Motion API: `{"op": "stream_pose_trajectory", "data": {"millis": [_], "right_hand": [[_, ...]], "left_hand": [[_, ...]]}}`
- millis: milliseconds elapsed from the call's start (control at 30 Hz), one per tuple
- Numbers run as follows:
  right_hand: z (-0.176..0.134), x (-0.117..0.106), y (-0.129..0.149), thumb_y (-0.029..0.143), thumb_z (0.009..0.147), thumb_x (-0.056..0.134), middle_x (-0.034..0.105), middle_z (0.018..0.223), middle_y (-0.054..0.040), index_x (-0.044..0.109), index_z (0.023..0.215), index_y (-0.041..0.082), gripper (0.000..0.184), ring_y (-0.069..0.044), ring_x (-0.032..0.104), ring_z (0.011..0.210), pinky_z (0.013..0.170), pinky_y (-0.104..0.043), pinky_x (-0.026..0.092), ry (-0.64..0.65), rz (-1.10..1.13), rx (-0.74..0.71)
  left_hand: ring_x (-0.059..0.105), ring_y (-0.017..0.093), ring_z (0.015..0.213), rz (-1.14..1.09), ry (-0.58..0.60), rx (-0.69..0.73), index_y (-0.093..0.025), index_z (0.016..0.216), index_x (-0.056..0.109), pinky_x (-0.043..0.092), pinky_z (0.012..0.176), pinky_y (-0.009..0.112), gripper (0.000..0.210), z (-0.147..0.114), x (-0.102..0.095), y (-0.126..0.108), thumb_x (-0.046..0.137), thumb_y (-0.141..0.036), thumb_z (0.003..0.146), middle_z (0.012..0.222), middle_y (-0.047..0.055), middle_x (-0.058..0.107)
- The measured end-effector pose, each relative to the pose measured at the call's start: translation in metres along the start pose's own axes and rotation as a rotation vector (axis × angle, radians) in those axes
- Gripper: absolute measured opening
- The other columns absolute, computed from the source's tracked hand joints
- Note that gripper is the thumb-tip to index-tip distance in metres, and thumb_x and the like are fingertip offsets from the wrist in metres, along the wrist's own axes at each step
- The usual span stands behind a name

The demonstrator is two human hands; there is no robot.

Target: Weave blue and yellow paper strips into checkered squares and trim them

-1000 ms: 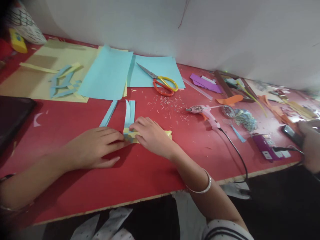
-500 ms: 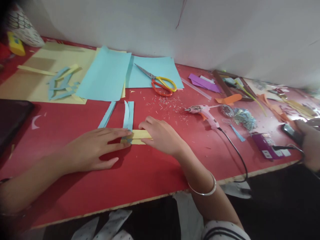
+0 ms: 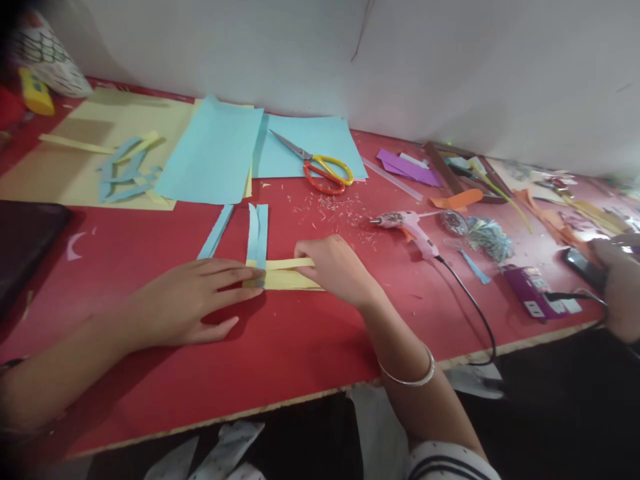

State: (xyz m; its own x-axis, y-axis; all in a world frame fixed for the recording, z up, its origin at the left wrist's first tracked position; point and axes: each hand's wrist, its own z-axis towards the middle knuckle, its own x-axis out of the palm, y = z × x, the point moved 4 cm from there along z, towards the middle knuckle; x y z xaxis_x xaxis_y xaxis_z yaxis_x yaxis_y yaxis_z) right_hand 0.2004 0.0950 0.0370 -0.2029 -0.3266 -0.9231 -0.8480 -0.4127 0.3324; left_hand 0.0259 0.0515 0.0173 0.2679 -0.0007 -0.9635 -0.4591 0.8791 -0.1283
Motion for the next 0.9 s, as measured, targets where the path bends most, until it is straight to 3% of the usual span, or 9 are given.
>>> {"op": "stream_pose_trajectory", "data": {"millis": [233,433,533,600,667,800,900], "right_hand": [[0.001,-0.002,0.003,0.023,0.084,0.047,0.061,0.076,-0.0012,0.056,0.078,0.017,0.012,-0.014,0.051,0.072,0.076,-0.029,0.032,-0.053,-0.051,-0.089],[-0.001,-0.005,0.003,0.017,0.079,0.044,0.06,0.087,-0.0026,0.056,0.082,0.019,0.012,-0.018,0.054,0.089,0.098,-0.042,0.017,-0.244,-0.045,-0.125],[-0.002,-0.009,0.0,0.011,0.071,0.045,0.057,0.078,0.0001,0.056,0.078,0.019,0.015,-0.015,0.053,0.076,0.092,-0.04,0.026,-0.31,0.036,-0.066],[-0.003,-0.009,-0.003,0.011,0.068,0.045,0.051,0.064,0.004,0.055,0.081,0.02,0.019,-0.011,0.047,0.058,0.076,-0.032,0.035,-0.298,0.193,0.005],[-0.003,-0.009,-0.004,0.012,0.066,0.045,0.046,0.06,0.0059,0.055,0.087,0.02,0.024,-0.009,0.04,0.05,0.061,-0.025,0.036,-0.285,0.383,0.056],[-0.001,-0.006,0.001,0.015,0.065,0.046,0.056,0.077,0.0016,0.054,0.09,0.019,0.026,-0.01,0.049,0.061,0.058,-0.023,0.037,-0.304,0.635,0.053],[0.001,-0.001,0.008,0.017,0.067,0.049,0.059,0.082,0.0001,0.055,0.087,0.019,0.02,-0.012,0.053,0.069,0.063,-0.024,0.039,-0.267,0.654,0.018]], "left_hand": [[0.057,0.024,0.098,0.049,0.007,0.016,-0.017,0.11,0.058,0.048,0.082,0.035,0.034,-0.002,0.003,-0.001,0.047,-0.026,0.079,0.118,0.01,0.059],[0.055,0.024,0.101,0.043,0.048,-0.002,-0.019,0.116,0.054,0.046,0.081,0.035,0.039,-0.003,0.005,0.0,0.045,-0.03,0.08,0.125,0.01,0.054],[0.055,0.023,0.098,0.031,0.043,-0.025,-0.019,0.115,0.054,0.047,0.077,0.033,0.038,-0.002,0.005,0.0,0.045,-0.033,0.08,0.12,0.011,0.055],[0.056,0.023,0.096,0.014,0.031,-0.044,-0.02,0.115,0.053,0.047,0.077,0.033,0.039,-0.001,0.005,0.0,0.045,-0.034,0.08,0.114,0.01,0.058],[0.057,0.022,0.094,-0.005,0.016,-0.072,-0.019,0.117,0.051,0.047,0.077,0.033,0.04,0.0,0.005,0.0,0.044,-0.034,0.081,0.109,0.01,0.06],[0.058,0.022,0.099,-0.089,-0.015,-0.212,-0.015,0.117,0.048,0.046,0.081,0.032,0.04,0.001,0.004,0.003,0.042,-0.032,0.081,0.109,0.01,0.062],[0.059,0.022,0.098,-0.218,0.018,-0.406,-0.018,0.116,0.045,0.048,0.076,0.03,0.042,0.001,0.005,0.009,0.039,-0.036,0.079,0.112,0.008,0.062]]}}
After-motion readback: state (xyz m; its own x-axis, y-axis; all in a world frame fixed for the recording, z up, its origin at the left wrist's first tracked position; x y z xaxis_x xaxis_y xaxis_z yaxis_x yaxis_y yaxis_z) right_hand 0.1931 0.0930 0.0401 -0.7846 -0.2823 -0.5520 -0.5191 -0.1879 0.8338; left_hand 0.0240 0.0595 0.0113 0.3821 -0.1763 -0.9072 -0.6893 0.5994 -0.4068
